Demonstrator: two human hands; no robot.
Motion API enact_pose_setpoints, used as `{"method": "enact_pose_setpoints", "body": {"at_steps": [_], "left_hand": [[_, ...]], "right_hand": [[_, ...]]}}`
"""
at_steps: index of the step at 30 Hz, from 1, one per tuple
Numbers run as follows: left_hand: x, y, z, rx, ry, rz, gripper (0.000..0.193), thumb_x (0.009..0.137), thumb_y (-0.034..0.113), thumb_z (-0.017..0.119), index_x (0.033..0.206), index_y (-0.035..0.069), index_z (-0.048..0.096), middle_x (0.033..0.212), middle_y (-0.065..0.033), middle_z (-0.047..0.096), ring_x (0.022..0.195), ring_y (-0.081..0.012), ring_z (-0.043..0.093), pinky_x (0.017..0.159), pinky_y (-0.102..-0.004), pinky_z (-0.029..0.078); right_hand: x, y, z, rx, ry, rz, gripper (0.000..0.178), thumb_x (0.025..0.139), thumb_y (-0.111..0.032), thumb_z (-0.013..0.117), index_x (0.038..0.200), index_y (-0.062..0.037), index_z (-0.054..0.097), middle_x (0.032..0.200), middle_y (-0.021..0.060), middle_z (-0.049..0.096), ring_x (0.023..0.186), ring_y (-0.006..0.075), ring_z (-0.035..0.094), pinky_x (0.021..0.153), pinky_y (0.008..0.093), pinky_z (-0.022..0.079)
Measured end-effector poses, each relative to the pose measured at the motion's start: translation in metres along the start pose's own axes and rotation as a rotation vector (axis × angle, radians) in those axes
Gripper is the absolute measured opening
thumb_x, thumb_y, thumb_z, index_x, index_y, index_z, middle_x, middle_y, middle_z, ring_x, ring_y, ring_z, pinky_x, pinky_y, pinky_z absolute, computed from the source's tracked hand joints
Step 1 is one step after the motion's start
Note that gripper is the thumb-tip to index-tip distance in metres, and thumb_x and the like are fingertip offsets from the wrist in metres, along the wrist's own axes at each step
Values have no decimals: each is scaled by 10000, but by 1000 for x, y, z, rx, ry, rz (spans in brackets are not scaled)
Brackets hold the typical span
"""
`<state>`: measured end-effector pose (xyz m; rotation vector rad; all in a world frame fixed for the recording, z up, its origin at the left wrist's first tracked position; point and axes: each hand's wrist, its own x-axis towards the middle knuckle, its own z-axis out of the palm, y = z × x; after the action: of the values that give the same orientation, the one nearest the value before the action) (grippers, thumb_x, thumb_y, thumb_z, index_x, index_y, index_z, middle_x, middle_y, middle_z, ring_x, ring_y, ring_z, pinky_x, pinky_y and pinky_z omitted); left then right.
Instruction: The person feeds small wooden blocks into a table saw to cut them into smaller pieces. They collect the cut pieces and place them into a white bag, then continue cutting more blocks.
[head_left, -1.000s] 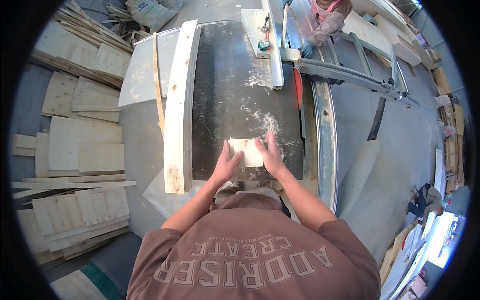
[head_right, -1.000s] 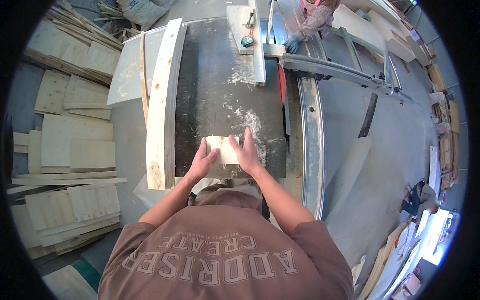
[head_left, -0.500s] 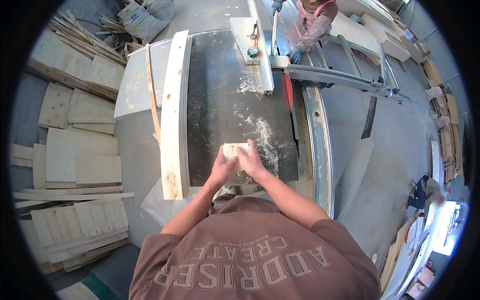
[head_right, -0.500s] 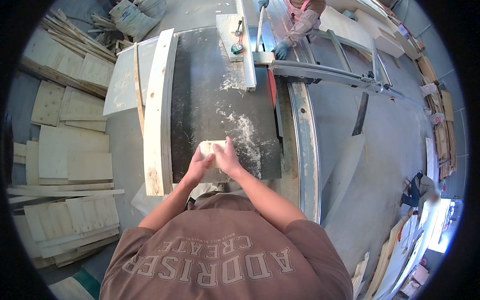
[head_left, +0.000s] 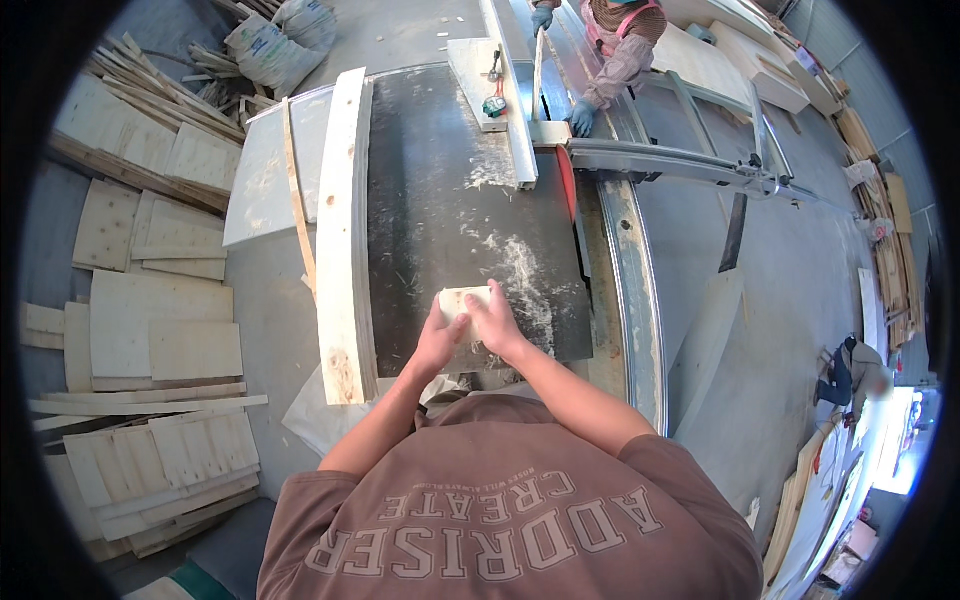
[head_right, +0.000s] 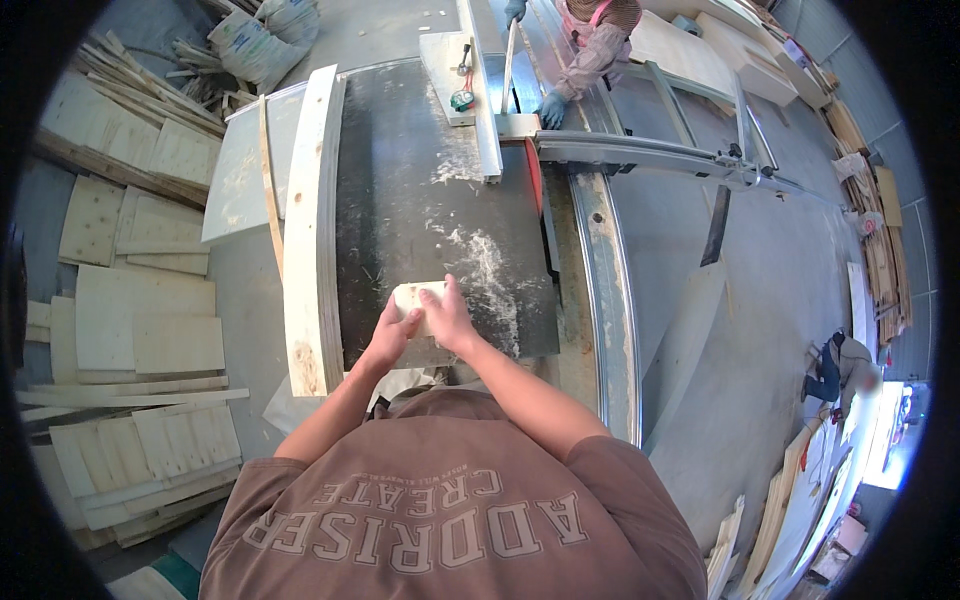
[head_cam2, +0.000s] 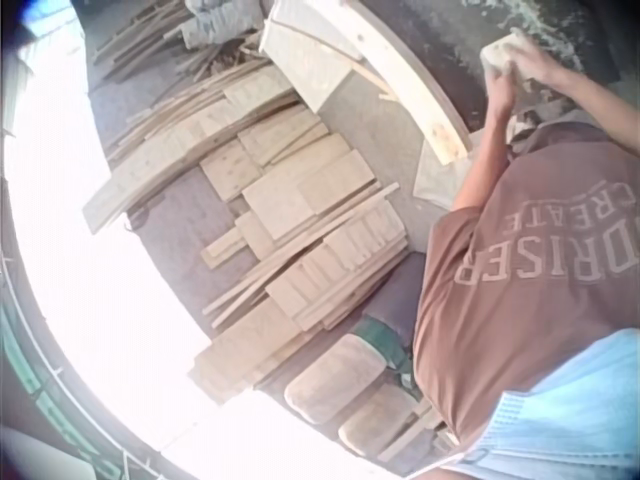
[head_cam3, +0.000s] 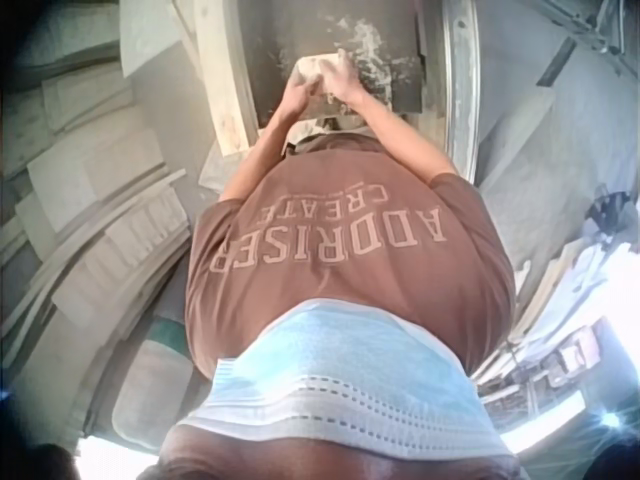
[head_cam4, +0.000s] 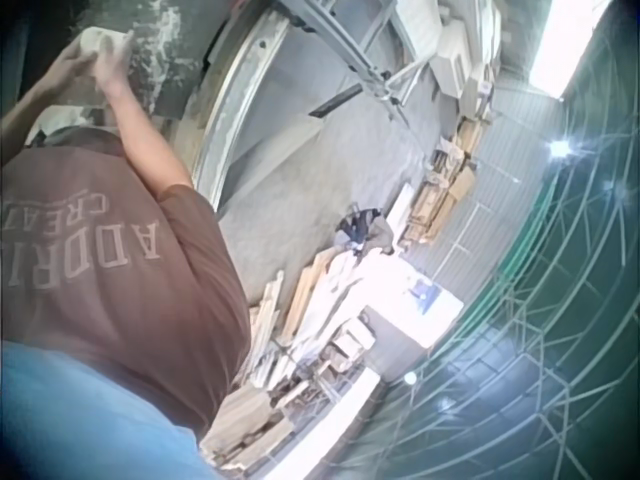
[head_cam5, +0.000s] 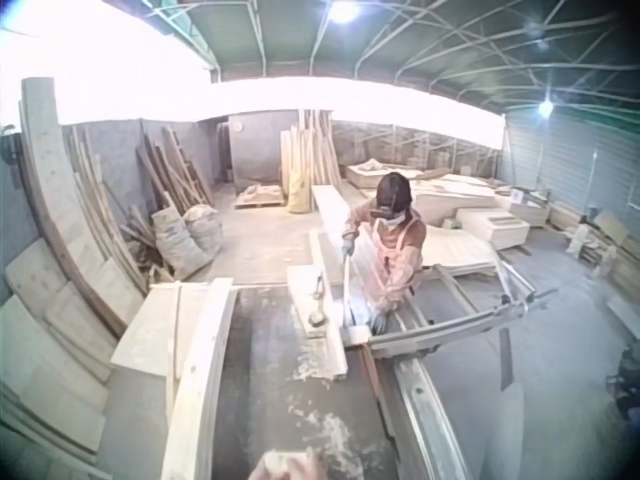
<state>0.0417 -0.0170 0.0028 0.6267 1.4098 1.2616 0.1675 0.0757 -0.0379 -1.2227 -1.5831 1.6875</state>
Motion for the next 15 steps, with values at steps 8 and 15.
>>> {"method": "enact_pose_setpoints", "body": {"at_steps": [8,15], "left_hand": [[4,-5,-1,13,-20,12,473,1125,100,565,1577,84,424,1353,-39,617,1161,-136,586,987,-301,490],[2,-9,-8,36,-25,-1,473,1124,117,578,1571,84,427,1376,-48,608,1196,-149,583,1021,-305,489]], "right_hand": [[5,15,1,-53,17,-36,784,1084,-319,648,1584,158,279,1425,286,598,1326,312,587,1141,407,458],[-3,-3,1,17,-10,0,806,1061,-353,661,1555,187,325,1462,387,566,1395,439,571,1182,463,433]]}}
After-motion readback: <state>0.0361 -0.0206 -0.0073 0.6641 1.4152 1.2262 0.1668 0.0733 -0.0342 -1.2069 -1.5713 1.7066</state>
